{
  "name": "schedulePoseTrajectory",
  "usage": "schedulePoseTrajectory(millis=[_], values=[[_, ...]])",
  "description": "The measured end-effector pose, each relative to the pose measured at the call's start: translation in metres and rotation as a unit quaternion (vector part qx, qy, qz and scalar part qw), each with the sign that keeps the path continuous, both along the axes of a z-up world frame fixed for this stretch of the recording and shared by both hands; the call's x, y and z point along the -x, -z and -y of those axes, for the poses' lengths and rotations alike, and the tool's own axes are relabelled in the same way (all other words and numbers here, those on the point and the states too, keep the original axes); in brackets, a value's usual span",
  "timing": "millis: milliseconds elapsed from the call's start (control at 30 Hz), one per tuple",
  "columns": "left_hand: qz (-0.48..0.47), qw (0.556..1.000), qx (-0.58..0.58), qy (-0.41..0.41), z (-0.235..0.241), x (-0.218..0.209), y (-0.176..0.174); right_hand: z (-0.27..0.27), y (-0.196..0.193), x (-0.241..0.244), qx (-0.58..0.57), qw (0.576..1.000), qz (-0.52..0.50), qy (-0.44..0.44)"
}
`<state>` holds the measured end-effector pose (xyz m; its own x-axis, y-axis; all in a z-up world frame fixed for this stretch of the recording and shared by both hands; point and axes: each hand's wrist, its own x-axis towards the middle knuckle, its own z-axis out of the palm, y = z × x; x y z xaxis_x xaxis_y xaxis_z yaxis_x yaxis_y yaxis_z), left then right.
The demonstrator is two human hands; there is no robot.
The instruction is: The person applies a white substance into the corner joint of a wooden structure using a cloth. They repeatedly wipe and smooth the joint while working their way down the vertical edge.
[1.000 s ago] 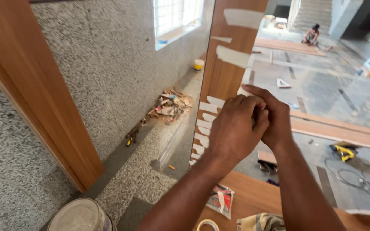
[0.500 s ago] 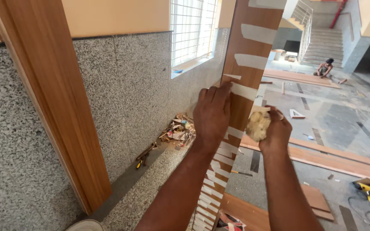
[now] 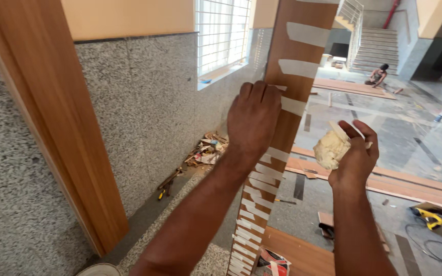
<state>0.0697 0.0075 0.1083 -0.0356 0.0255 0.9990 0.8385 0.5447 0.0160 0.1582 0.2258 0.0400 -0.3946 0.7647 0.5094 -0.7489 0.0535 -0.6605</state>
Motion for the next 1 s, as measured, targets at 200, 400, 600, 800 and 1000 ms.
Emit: schedulePoseTrajectory(millis=[200,400,600,800,1000], values=[[-0.012,0.999,-0.029,-0.008,0.004,-0.002,0.0,0.026,-0.02,-0.011,-0.161,0.982,-0.02,-0.1],[0.068,0.994,0.026,0.086,0.01,-0.005,-0.006,0.052,-0.028,-0.01,-0.253,0.965,0.032,-0.07],[0.114,0.973,0.0,0.199,0.014,-0.008,-0.003,0.065,-0.036,-0.02,-0.306,0.946,0.107,-0.014],[0.148,0.977,0.025,0.149,0.0,-0.025,0.007,0.06,-0.041,-0.024,-0.421,0.903,0.089,0.003],[0.17,0.948,0.026,0.269,-0.013,-0.053,0.015,0.063,-0.044,-0.03,-0.474,0.871,0.118,0.056]])
